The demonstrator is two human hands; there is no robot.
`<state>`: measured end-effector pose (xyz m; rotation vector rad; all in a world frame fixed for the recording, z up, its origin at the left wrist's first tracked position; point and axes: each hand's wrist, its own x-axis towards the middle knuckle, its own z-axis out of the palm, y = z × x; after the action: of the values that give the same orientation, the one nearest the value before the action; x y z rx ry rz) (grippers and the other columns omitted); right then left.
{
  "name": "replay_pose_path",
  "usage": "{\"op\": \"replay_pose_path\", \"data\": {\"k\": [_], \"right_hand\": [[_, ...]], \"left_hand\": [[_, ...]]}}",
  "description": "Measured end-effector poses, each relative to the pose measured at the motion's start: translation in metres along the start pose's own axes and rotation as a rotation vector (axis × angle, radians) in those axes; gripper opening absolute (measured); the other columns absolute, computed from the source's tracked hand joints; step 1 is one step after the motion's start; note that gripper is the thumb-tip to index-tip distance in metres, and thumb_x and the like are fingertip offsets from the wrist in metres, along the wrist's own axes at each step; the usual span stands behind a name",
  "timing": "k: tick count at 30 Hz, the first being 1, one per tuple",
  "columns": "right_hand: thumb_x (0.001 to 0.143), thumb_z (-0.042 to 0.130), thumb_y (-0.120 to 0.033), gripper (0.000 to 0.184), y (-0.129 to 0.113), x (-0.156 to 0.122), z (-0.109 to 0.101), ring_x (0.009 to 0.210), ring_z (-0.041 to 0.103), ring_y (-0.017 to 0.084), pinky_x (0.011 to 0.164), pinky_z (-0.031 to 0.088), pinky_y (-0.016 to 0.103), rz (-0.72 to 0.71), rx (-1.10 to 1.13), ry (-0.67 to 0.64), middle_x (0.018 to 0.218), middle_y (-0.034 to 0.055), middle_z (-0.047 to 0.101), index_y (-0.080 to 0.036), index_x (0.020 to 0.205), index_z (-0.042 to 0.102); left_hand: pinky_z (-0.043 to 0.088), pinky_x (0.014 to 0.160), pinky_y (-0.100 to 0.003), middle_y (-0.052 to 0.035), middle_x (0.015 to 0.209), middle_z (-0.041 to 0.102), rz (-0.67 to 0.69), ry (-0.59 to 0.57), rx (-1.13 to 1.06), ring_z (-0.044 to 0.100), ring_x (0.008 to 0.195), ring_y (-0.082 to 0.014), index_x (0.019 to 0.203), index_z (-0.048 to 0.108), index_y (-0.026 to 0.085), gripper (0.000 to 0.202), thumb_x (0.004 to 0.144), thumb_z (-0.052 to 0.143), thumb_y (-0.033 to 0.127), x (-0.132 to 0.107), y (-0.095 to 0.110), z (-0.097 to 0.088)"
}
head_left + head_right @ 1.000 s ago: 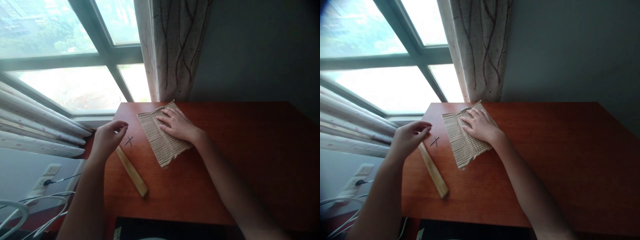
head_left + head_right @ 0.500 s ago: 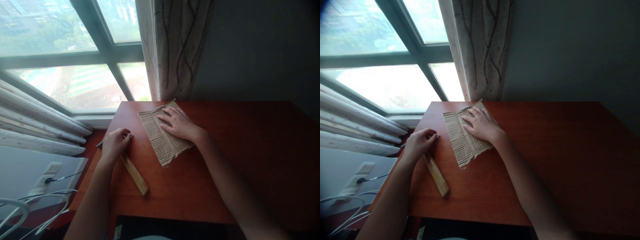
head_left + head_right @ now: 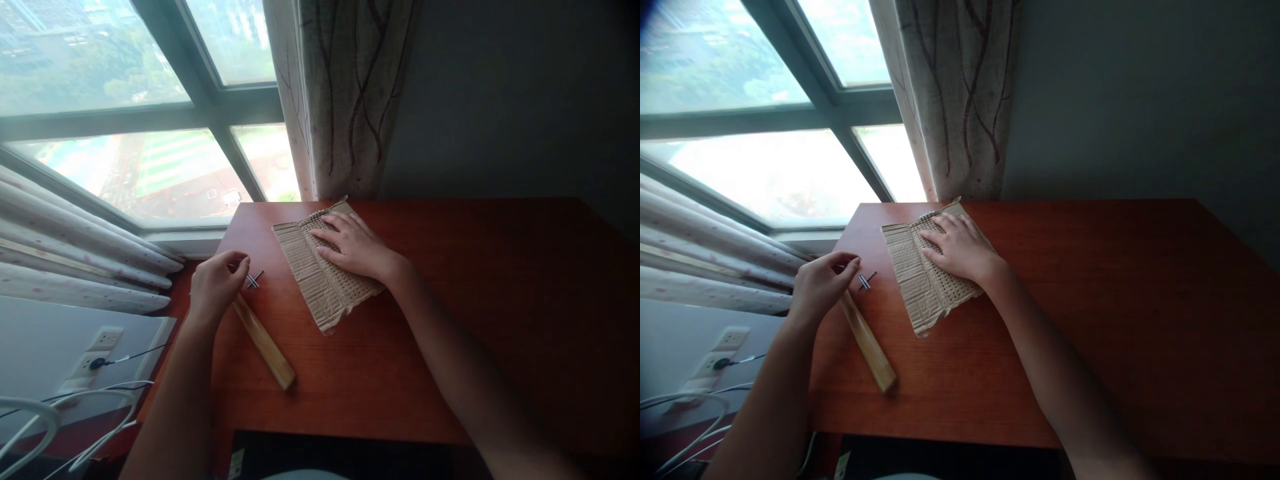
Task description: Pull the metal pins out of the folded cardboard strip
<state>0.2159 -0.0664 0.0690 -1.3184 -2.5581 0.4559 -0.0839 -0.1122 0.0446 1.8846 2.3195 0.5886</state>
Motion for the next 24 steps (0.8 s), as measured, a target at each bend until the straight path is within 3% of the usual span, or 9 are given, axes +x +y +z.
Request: {"op": "replay_pose_path", "data": {"k": [3, 7, 11, 19, 24], "right_hand": [[0.102, 0.042, -0.049, 0.053, 0.0, -0.001, 0.0, 0.151, 0.026, 0.029, 0.124, 0.015, 0.052, 0.003, -0.004, 0.003, 0.161, 0.0093, 0.038, -0.027, 0.148, 0.052], [0.102, 0.042, -0.048, 0.052, 0.0, -0.001, 0.0, 0.151, 0.026, 0.029, 0.124, 0.015, 0.052, 0.0, -0.004, 0.003, 0.161, 0.0095, 0.038, -0.027, 0.148, 0.052], [0.102, 0.042, -0.049, 0.052, 0.0, 0.0, 0.001, 0.151, 0.026, 0.029, 0.124, 0.015, 0.051, -0.001, -0.011, 0.005, 0.161, 0.0085, 0.038, -0.028, 0.148, 0.052], [0.102, 0.042, -0.048, 0.053, -0.002, -0.002, -0.002, 0.152, 0.025, 0.029, 0.125, 0.013, 0.051, 0.009, 0.002, -0.006, 0.162, 0.0089, 0.036, -0.027, 0.149, 0.052], [0.102, 0.041, -0.05, 0.053, -0.001, -0.001, -0.001, 0.152, 0.025, 0.029, 0.124, 0.014, 0.052, 0.004, 0.002, 0.002, 0.162, 0.0085, 0.036, -0.028, 0.149, 0.051]], "left_hand": [[0.051, 0.072, -0.03, -0.0036, 0.081, 0.076, 0.038, 0.033, -0.108, 0.072, 0.078, -0.0219, 0.096, 0.077, 0.024, 0.031, 0.084, 0.061, 0.047, 0.002, 0.009, -0.004], [0.051, 0.063, -0.026, -0.0042, 0.084, 0.076, 0.12, 0.075, -0.227, 0.07, 0.071, -0.0185, 0.096, 0.076, 0.021, 0.031, 0.084, 0.061, 0.046, 0.008, 0.029, -0.008], [0.051, 0.061, -0.025, -0.0033, 0.082, 0.075, 0.158, 0.085, -0.243, 0.069, 0.069, -0.017, 0.093, 0.076, 0.021, 0.03, 0.084, 0.061, 0.045, 0.015, 0.043, -0.008], [0.052, 0.062, -0.026, -0.0042, 0.08, 0.075, 0.178, 0.077, -0.346, 0.066, 0.066, -0.0157, 0.095, 0.076, 0.019, 0.029, 0.084, 0.063, 0.043, 0.017, 0.051, -0.004], [0.052, 0.065, -0.027, -0.0046, 0.084, 0.075, 0.31, 0.062, -0.381, 0.066, 0.07, -0.0155, 0.095, 0.075, 0.018, 0.025, 0.086, 0.062, 0.038, 0.026, 0.074, -0.002]]}}
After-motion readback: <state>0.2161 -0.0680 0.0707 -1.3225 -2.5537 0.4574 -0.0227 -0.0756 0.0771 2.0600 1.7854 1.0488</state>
